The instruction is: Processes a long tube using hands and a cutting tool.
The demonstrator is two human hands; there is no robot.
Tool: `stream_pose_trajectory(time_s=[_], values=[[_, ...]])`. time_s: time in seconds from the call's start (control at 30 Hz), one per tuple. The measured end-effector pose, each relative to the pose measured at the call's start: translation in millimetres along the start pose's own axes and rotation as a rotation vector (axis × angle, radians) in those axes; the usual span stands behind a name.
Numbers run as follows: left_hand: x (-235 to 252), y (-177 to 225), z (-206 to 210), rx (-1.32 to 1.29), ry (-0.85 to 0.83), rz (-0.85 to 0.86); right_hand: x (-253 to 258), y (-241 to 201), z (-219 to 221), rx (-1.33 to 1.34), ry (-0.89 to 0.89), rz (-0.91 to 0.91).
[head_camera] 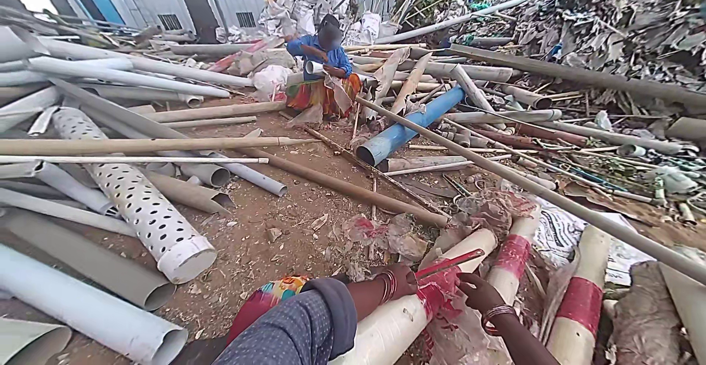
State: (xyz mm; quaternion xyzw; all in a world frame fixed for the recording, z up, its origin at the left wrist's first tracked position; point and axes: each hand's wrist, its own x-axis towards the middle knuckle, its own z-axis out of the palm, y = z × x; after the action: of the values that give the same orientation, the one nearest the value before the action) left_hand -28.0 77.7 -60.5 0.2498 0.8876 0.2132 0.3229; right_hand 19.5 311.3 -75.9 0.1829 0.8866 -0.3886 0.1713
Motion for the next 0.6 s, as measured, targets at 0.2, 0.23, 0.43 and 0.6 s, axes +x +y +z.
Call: stream_pose_trajectory(time_s=[0.2, 0.23, 0.43, 0.6], values=[[-0.5, 1.8, -0.6, -0.012, -0.01, -0.013, -14.1, -30.0, 39.1, -0.424, -0.171, -0.115], [-0.6, 1.9, -0.4, -0.013, -0.01, -0.015, -15.0, -29.5, 42.2, -0.467, -0.154, -0.106], [-0.9, 1.8, 1.9, -0.007, 0.001, -0.022, -18.5, -29.9, 46.2, -0.59, -0.123, 0.017], [-0.7, 2.5, 2.2, -0.005, -0.008, -0.026, -17.5, -23.6, 45.7, -0.676, -0.104, 0.049]])
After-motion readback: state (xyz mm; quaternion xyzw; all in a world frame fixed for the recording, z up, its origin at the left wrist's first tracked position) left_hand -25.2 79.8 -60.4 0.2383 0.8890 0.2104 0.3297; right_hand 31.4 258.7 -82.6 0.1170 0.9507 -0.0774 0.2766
